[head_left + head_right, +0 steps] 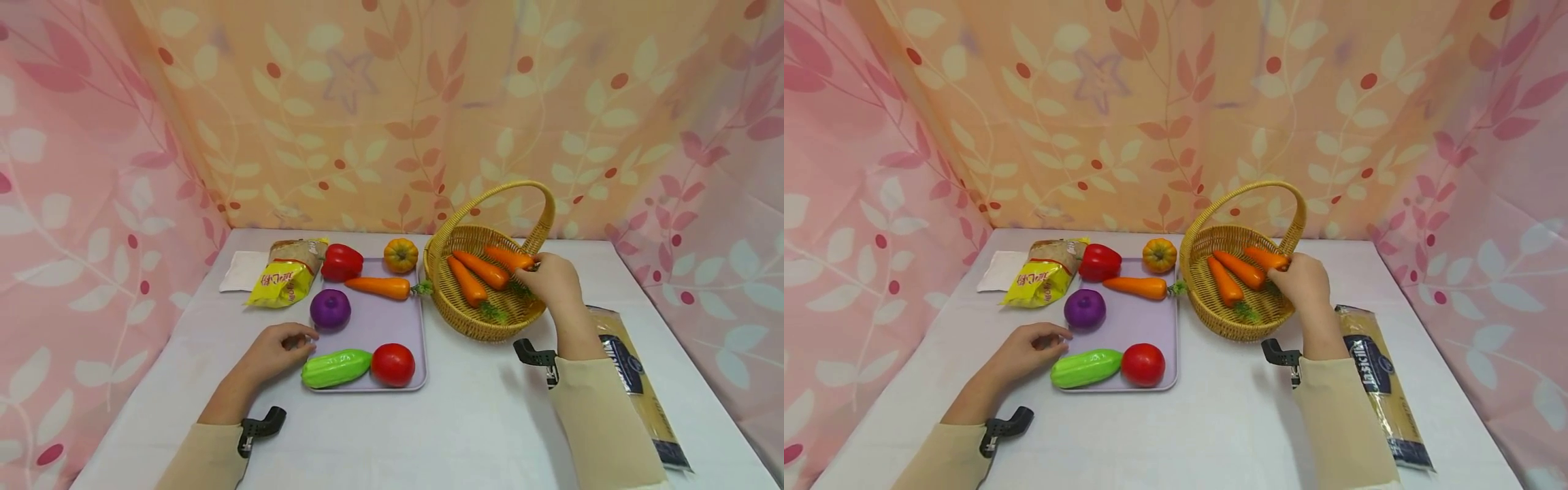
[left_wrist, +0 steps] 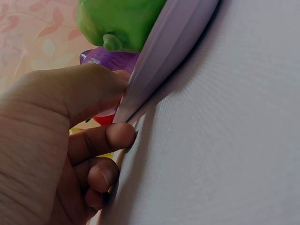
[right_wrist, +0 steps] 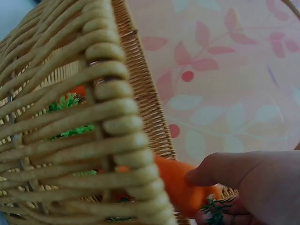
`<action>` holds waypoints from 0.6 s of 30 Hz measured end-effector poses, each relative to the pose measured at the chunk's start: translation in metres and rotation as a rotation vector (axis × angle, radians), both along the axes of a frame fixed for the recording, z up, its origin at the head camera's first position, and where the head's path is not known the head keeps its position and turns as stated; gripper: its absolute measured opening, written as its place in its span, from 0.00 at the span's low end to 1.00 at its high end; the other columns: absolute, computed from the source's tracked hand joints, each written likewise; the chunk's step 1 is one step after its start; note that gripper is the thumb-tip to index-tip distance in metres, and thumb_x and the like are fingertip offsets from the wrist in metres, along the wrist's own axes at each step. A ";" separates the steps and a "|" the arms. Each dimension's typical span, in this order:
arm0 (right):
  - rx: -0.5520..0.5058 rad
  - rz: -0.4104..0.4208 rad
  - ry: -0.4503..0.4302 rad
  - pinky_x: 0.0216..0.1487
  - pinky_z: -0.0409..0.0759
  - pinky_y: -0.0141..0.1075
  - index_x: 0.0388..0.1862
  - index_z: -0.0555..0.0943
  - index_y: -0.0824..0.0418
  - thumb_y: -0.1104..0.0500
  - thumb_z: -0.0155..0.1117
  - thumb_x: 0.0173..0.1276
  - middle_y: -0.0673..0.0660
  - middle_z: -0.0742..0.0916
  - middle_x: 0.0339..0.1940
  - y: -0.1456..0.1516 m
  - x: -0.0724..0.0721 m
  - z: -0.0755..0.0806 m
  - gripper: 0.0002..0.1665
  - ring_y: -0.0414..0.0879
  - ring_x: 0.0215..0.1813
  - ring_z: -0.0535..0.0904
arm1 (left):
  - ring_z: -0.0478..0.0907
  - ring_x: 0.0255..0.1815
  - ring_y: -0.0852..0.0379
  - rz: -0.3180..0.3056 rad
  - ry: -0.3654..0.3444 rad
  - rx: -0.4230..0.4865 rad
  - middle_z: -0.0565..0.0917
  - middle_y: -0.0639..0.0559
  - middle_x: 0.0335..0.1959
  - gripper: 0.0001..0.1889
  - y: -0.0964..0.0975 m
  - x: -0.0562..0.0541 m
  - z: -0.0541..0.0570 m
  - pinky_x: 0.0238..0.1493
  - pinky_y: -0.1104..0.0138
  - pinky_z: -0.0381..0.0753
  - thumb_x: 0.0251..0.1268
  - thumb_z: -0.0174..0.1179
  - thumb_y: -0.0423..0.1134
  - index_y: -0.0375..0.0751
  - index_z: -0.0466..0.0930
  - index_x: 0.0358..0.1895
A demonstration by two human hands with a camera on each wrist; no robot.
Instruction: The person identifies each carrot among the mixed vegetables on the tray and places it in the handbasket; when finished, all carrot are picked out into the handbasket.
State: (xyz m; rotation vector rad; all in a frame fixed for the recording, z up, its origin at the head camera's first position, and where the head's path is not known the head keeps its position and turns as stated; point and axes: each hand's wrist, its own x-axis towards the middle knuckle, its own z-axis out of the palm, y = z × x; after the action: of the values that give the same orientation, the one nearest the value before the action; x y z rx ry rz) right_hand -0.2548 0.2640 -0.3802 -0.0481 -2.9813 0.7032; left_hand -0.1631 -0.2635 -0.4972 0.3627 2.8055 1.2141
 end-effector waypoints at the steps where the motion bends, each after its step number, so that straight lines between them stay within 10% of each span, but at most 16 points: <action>1: 0.014 0.008 -0.009 0.42 0.81 0.53 0.53 0.80 0.75 0.48 0.65 0.69 0.71 0.85 0.42 -0.001 -0.002 0.000 0.30 0.62 0.39 0.79 | 0.74 0.37 0.55 0.000 0.001 0.002 0.79 0.58 0.31 0.08 0.000 0.000 0.000 0.38 0.64 0.73 0.67 0.70 0.43 0.54 0.89 0.47; 18: 0.035 0.186 -0.246 0.61 0.73 0.60 0.58 0.81 0.74 0.47 0.69 0.70 0.73 0.84 0.55 -0.023 0.001 -0.012 0.33 0.68 0.58 0.78 | 0.74 0.36 0.54 -0.005 0.006 0.005 0.79 0.58 0.31 0.08 0.000 0.000 0.001 0.38 0.65 0.73 0.67 0.70 0.42 0.54 0.88 0.48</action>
State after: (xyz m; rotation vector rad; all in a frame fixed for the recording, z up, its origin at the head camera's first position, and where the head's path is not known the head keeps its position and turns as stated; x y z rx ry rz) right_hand -0.2534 0.2410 -0.3927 0.1587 -3.2650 0.7112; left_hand -0.1631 -0.2635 -0.4963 0.3751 2.8054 1.2216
